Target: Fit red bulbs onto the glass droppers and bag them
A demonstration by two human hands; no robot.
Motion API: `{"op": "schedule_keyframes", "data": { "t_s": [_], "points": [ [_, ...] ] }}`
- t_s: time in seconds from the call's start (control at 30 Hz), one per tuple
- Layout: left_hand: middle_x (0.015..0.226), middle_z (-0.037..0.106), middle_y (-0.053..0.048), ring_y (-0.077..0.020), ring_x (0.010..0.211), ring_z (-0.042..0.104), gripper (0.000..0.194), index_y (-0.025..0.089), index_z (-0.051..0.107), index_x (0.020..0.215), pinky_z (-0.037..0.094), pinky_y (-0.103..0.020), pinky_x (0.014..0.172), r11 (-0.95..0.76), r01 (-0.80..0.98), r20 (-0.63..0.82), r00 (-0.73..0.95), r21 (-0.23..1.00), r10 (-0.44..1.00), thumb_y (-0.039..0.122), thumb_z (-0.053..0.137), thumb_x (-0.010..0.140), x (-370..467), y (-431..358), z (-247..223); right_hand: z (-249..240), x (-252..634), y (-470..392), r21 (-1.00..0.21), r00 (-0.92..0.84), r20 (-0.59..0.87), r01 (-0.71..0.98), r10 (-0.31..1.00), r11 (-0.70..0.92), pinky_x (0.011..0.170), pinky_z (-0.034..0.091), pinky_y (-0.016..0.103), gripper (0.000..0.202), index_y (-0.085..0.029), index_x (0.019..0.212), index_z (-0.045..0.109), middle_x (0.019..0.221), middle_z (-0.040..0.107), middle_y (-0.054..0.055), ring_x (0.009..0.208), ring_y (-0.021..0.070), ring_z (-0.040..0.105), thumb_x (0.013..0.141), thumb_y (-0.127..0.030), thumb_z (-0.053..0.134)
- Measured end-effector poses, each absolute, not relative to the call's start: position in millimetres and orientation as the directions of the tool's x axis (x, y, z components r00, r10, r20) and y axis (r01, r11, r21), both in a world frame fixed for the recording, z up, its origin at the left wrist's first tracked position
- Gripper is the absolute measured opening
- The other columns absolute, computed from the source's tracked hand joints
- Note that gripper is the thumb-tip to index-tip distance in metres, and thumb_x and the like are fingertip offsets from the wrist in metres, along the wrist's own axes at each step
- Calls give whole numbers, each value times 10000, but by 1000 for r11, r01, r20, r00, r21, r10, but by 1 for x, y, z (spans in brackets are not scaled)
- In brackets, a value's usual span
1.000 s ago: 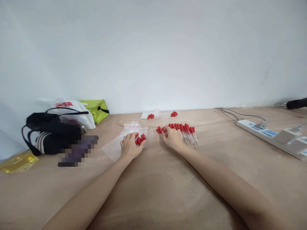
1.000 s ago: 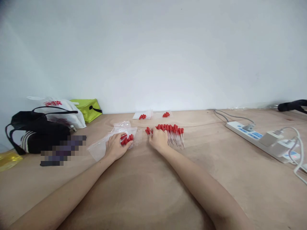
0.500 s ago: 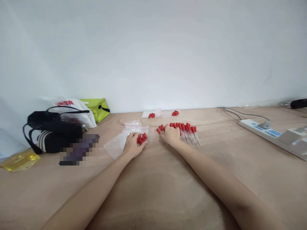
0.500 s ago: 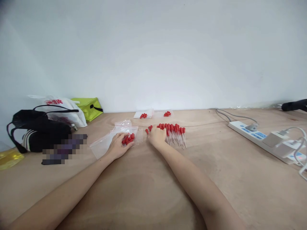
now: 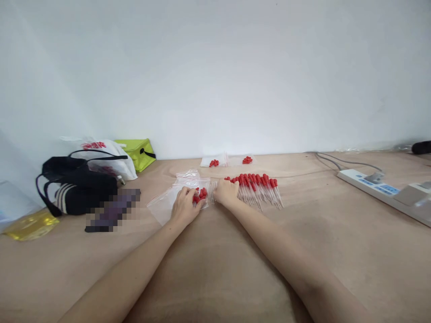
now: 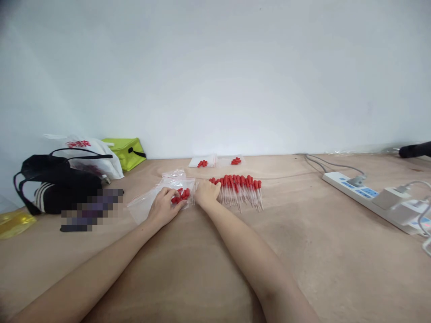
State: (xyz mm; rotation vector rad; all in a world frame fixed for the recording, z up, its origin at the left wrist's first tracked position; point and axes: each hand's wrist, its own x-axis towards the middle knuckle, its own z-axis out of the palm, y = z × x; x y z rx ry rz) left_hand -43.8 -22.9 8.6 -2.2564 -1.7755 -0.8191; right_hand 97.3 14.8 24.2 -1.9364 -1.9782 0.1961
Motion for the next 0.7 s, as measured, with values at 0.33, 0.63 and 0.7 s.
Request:
{"op": "schedule_keyframes", "data": {
  "t_s": [0.33, 0.63, 0.7],
  "points": [
    [821, 516, -48, -210, 806, 495, 87, 187, 546, 704, 421, -323, 720, -348, 920, 554, 198, 179, 809, 250, 522, 760, -43, -21, 5, 30, 91, 19, -395, 44, 79, 919, 996, -9, 768, 279, 364, 225, -156, 862, 630, 927, 642, 127, 866, 233, 580, 725, -267, 490],
    [804, 566, -45, -197, 804, 524, 108, 181, 478, 810, 427, -331, 728, -540, 792, 568, 315, 284, 760, 239, 396, 847, -33, -31, 8, 6, 171, -31, -335, -243, 541, 816, 805, 471, 726, 286, 299, 244, -161, 939, 571, 884, 603, 74, 851, 178, 515, 844, -201, 350],
    [856, 569, -52, -191, 827, 535, 114, 177, 477, 897, 434, -325, 736, -589, 743, 556, 357, 317, 750, 228, 386, 852, -25, -37, 6, -3, 195, -46, -328, -313, 579, 756, 753, 566, 718, 296, 289, 221, -156, 890, 562, 831, 593, 65, 787, 157, 513, 847, -191, 349]
  ]
}}
